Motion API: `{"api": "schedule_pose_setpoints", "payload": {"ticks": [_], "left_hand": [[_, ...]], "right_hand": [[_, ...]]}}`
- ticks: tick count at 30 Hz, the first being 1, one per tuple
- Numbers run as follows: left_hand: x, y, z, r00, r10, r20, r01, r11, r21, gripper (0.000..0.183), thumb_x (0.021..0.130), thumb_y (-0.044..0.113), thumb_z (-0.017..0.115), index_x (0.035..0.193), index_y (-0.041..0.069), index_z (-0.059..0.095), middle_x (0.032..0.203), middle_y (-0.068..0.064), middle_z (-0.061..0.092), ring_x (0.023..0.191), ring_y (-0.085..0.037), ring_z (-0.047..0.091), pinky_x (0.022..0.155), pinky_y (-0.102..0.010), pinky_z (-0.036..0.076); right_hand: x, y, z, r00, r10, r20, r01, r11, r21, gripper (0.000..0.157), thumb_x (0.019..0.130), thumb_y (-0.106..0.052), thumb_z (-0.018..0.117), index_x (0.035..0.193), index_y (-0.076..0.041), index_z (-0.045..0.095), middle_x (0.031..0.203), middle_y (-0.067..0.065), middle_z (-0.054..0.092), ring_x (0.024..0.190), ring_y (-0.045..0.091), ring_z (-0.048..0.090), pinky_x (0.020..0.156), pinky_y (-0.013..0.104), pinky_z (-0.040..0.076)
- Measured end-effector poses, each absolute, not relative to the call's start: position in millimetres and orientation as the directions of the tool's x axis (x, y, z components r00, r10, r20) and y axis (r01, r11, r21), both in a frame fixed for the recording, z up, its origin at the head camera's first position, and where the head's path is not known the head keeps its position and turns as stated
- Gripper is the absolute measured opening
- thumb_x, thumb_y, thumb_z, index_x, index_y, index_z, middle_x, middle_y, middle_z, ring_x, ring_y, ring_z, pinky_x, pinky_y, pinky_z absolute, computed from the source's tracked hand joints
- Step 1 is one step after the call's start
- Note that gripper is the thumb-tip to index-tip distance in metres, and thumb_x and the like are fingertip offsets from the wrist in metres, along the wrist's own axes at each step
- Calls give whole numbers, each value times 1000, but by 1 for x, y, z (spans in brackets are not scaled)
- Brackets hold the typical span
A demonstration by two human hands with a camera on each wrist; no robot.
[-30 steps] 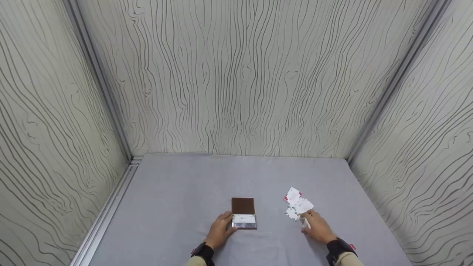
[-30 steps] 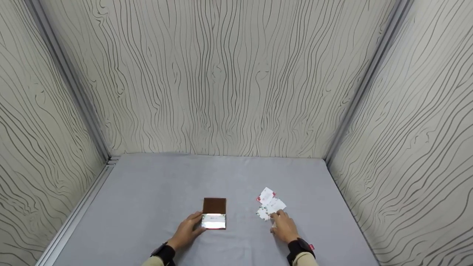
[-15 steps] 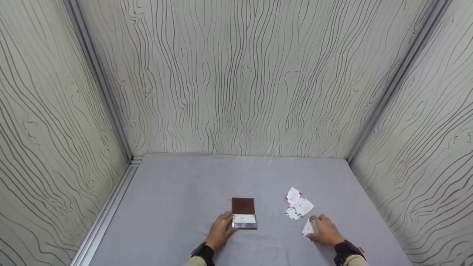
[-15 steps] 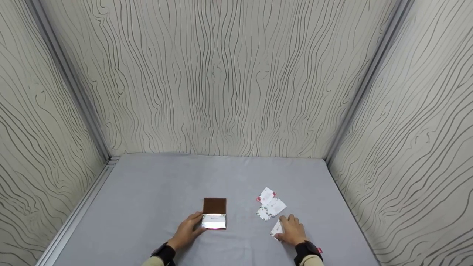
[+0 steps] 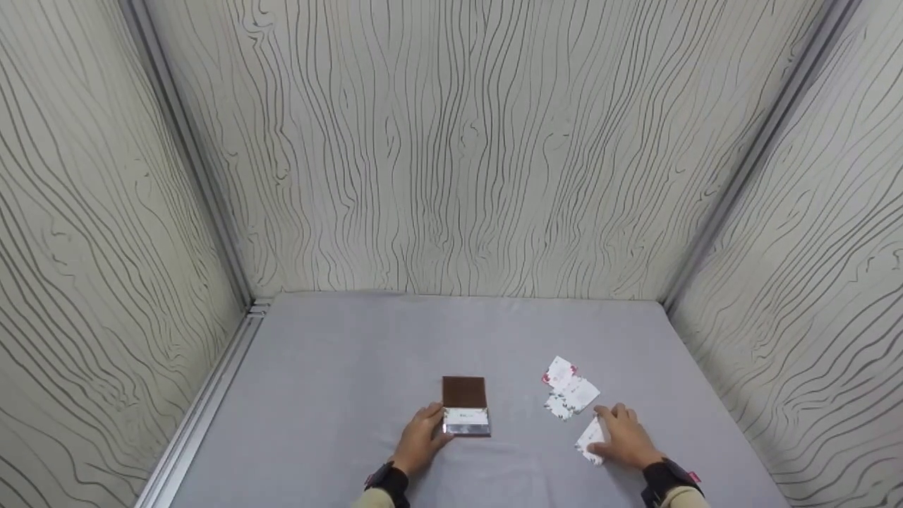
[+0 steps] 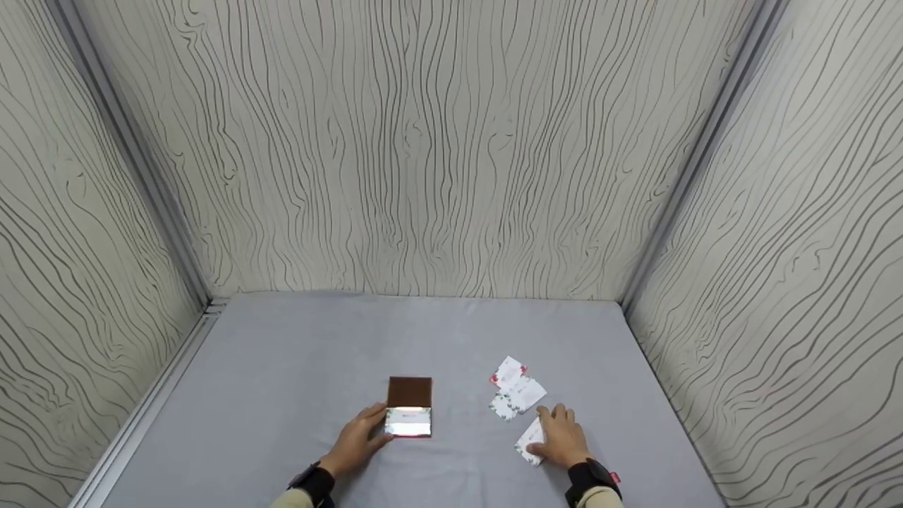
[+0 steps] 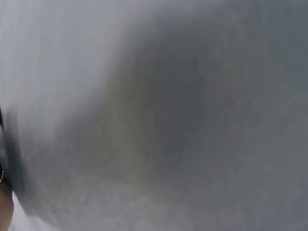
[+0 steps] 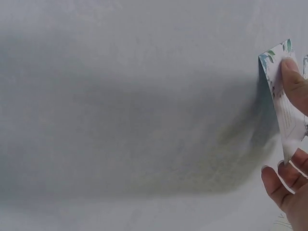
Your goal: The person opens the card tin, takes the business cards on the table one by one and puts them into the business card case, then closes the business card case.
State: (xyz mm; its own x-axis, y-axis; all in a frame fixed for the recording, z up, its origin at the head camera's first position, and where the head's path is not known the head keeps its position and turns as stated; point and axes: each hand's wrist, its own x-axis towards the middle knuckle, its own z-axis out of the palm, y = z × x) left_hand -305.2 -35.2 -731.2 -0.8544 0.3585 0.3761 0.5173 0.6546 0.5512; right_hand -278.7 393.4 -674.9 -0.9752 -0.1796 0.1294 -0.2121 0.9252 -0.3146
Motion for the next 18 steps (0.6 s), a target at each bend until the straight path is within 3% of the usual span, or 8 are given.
{"api": "schedule_pose_setpoints", "payload": {"ticks": [4, 10, 18], "left_hand": [[-305, -35, -731, -853, 354, 384, 519, 652, 553, 51, 87, 19, 75, 124, -12, 61, 131, -24, 59, 124, -38, 55, 109, -49, 39], [-304, -35, -731, -844, 364, 395, 534, 645, 547, 50, 86, 17, 75, 123, -13, 61, 130, -24, 60, 123, -38, 55, 108, -49, 40], [-303, -36, -729, -842, 370, 392, 536, 650, 539, 50, 87, 17, 75, 124, -14, 60, 130, -25, 59, 124, -39, 54, 108, -50, 40]], "right_hand": [[-280, 392, -671, -966, -190, 177, -235, 929, -285, 52, 73, -20, 85, 116, -1, 63, 99, 13, 55, 90, 35, 52, 75, 53, 50], [-284, 390, -666, -957, -167, 238, -243, 909, -340, 17, 87, 0, 71, 101, -6, 66, 89, 5, 58, 85, 29, 58, 72, 46, 52], [-285, 389, -664, -971, -101, 217, -186, 888, -421, 12, 90, 4, 61, 97, -6, 63, 88, 6, 57, 83, 24, 62, 72, 44, 54]]}}
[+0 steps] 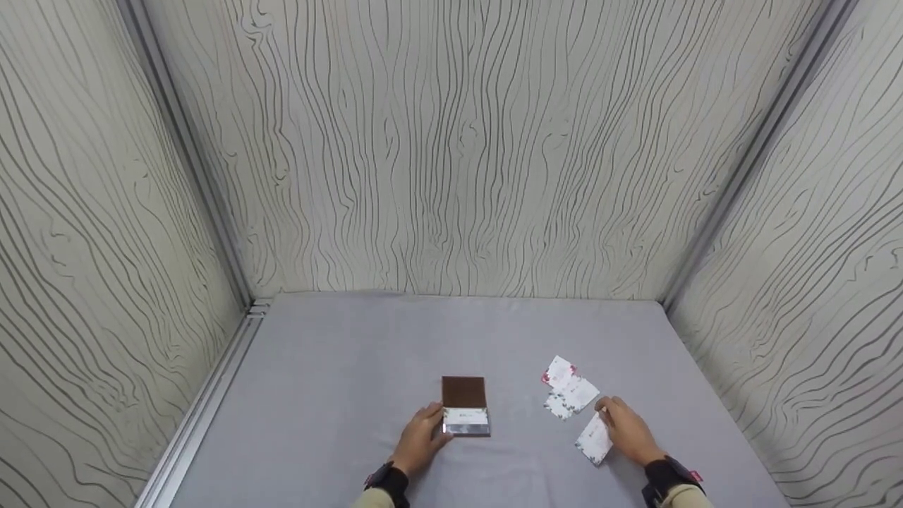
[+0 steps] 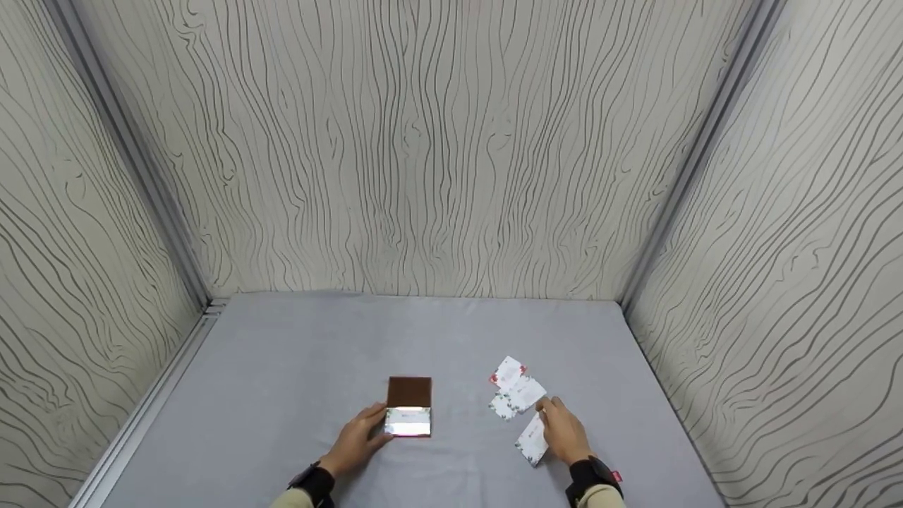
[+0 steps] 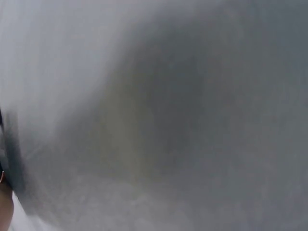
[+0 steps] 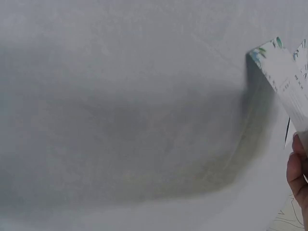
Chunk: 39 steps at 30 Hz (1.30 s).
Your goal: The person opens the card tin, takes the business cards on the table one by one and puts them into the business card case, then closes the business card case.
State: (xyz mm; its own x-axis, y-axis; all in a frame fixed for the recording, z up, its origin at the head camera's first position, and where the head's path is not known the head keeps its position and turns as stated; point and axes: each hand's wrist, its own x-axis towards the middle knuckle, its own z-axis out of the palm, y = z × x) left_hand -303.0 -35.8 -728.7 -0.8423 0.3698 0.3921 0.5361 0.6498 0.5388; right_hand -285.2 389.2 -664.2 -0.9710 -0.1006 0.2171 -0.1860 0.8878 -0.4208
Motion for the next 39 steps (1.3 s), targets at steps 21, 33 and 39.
{"api": "schedule_pose_setpoints", "payload": {"ticks": [21, 33, 39], "left_hand": [[-303, -37, -730, -852, 370, 370, 522, 656, 545, 51, 88, 21, 74, 124, -13, 60, 132, -24, 59, 124, -39, 54, 109, -49, 40], [-305, -36, -733, -865, 359, 349, 500, 658, 562, 52, 88, 21, 74, 125, -12, 60, 133, -22, 58, 126, -37, 53, 110, -49, 38], [-305, -34, -731, -864, 359, 352, 502, 669, 548, 52, 89, 24, 74, 126, -11, 61, 133, -22, 58, 125, -37, 54, 109, -48, 40]], "right_hand": [[-289, 352, -669, -917, -134, 375, -305, 841, -446, 23, 89, 14, 54, 102, -2, 65, 96, 11, 65, 94, 34, 64, 82, 51, 54], [-296, 322, -675, -906, -144, 397, -340, 806, -484, 24, 87, 15, 56, 93, -6, 66, 92, 5, 63, 89, 29, 63, 79, 47, 54], [-300, 306, -678, -838, -193, 511, -445, 784, -433, 23, 86, 17, 57, 91, -4, 64, 90, 7, 64, 86, 28, 63, 75, 43, 54]]}}
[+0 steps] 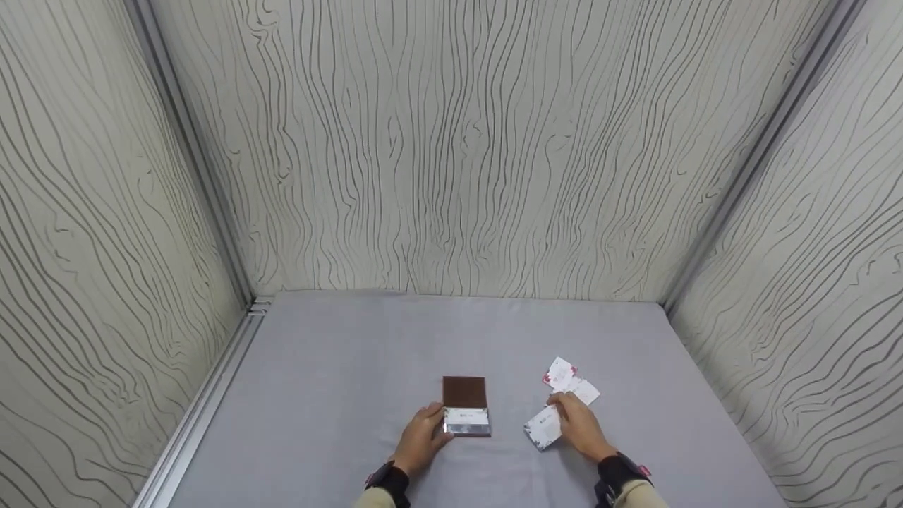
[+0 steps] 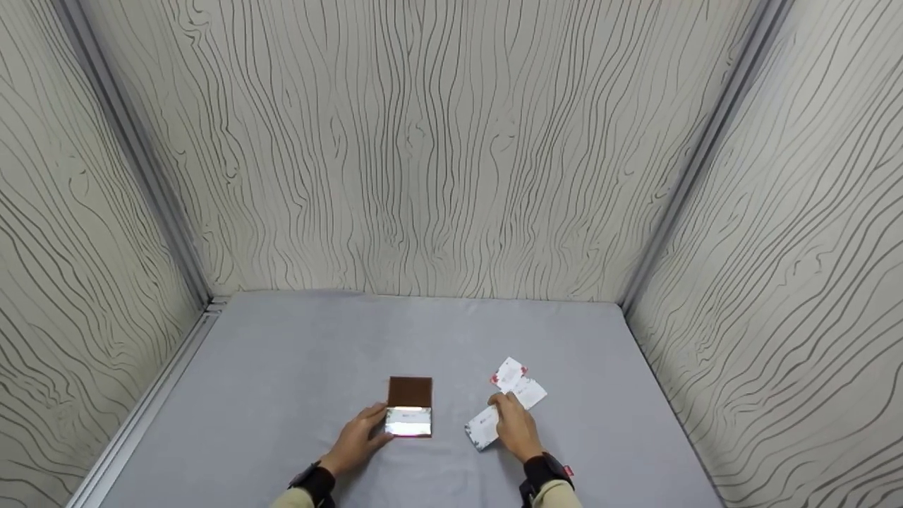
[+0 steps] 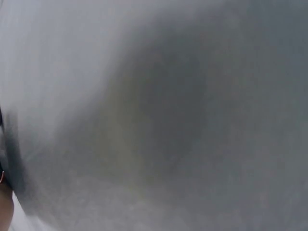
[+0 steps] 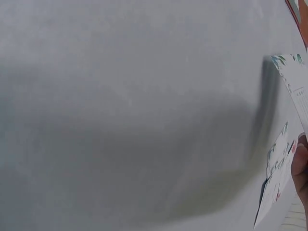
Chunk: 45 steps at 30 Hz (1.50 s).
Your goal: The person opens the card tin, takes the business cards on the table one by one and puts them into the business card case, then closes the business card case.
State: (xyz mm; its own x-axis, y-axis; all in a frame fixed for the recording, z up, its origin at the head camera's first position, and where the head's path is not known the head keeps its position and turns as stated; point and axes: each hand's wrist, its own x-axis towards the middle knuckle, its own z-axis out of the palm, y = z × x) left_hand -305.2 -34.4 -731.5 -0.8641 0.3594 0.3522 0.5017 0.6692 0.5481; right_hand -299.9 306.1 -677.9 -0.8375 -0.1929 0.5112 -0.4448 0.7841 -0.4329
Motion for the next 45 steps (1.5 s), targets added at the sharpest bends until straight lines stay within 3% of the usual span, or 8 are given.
{"api": "schedule_pose_setpoints", "payload": {"ticks": [14, 22, 34, 45], "left_hand": [[-303, -35, -727, -865, 364, 346, 501, 668, 550, 52, 88, 22, 74, 126, -11, 60, 133, -22, 58, 126, -37, 53, 110, -48, 39], [-304, -35, -729, -856, 360, 372, 515, 666, 540, 52, 88, 21, 75, 124, -12, 61, 131, -23, 59, 125, -37, 54, 109, -48, 40], [-303, -36, -728, -823, 370, 431, 564, 623, 542, 51, 87, 20, 75, 122, -16, 61, 128, -27, 60, 121, -43, 55, 105, -52, 42], [-303, -35, -727, -838, 360, 410, 542, 631, 555, 50, 88, 20, 74, 123, -14, 61, 130, -25, 59, 123, -41, 55, 108, -52, 40]], "right_hand": [[-308, 278, -677, -805, -235, 545, -510, 744, -431, 23, 84, 18, 57, 94, -1, 64, 93, 9, 65, 90, 30, 64, 79, 45, 54], [-312, 268, -677, -843, -233, 484, -480, 731, -485, 23, 87, 16, 55, 97, -1, 65, 97, 10, 66, 95, 32, 63, 85, 49, 53], [-314, 251, -675, -801, -258, 541, -541, 699, -467, 21, 86, 17, 57, 96, -1, 64, 93, 9, 64, 88, 27, 62, 77, 43, 55], [-315, 233, -670, -835, -274, 477, -518, 684, -514, 21, 88, 14, 56, 98, -2, 63, 96, 8, 64, 90, 28, 63, 80, 43, 55]]}}
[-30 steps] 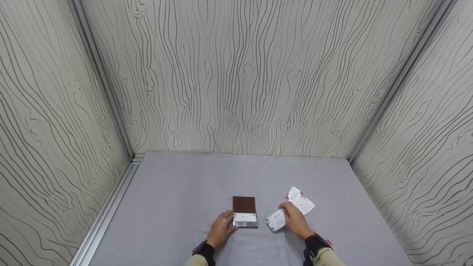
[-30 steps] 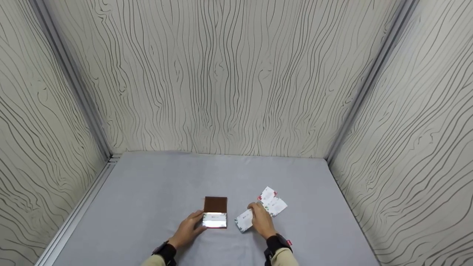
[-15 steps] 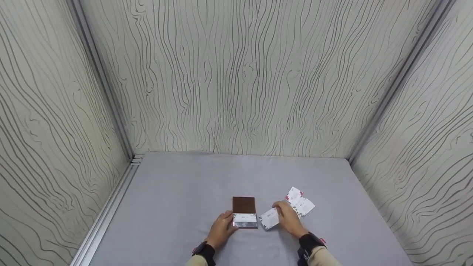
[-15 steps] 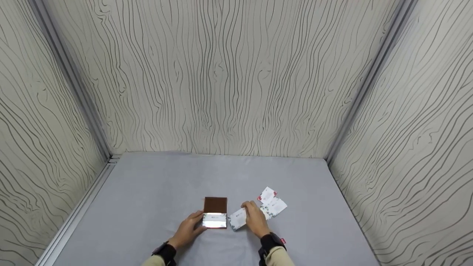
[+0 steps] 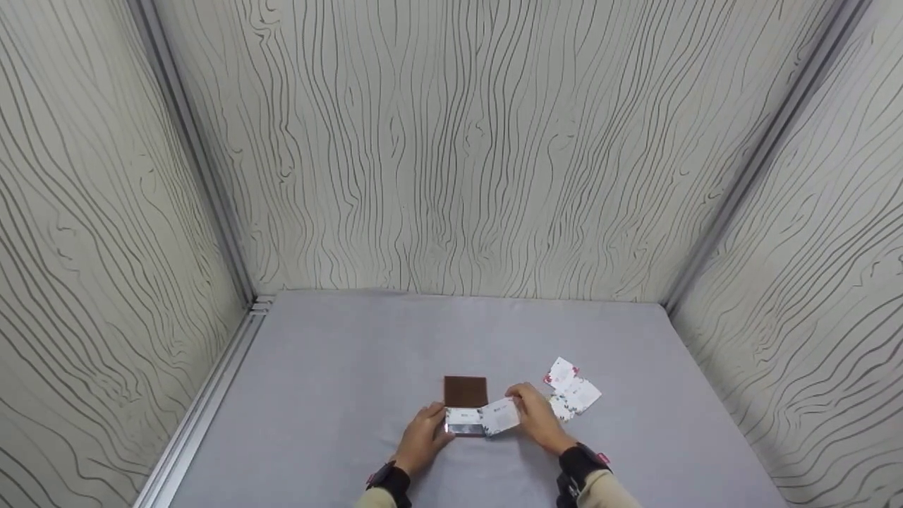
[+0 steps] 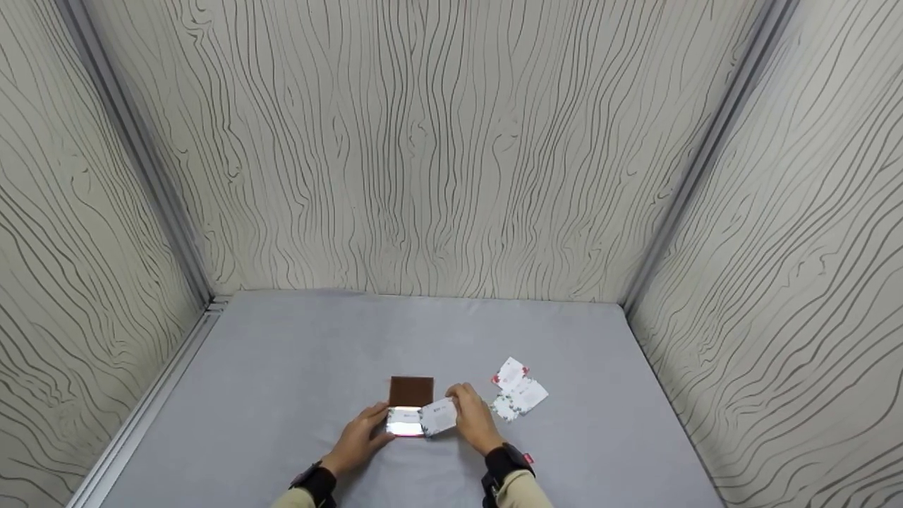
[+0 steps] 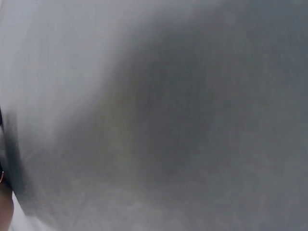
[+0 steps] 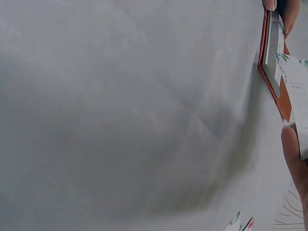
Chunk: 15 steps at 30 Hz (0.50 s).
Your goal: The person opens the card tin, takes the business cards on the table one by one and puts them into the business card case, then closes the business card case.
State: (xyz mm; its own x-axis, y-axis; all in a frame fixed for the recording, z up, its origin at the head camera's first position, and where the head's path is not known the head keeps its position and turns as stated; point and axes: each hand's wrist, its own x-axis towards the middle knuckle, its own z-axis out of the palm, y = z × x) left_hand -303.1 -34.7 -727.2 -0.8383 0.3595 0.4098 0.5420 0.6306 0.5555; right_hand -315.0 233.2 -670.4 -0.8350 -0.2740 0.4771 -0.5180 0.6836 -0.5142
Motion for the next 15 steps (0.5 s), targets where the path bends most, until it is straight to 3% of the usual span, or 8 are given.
{"api": "schedule_pose_setpoints", "payload": {"ticks": [15], "left_hand": [[-302, -35, -727, -849, 357, 390, 526, 640, 560, 50, 87, 21, 75, 122, -13, 62, 130, -25, 59, 124, -39, 55, 108, -51, 40]], "right_hand": [[-315, 214, -666, -828, -295, 476, -534, 671, -514, 18, 91, 12, 56, 100, -1, 64, 97, 9, 64, 90, 27, 64, 77, 42, 56]]}}
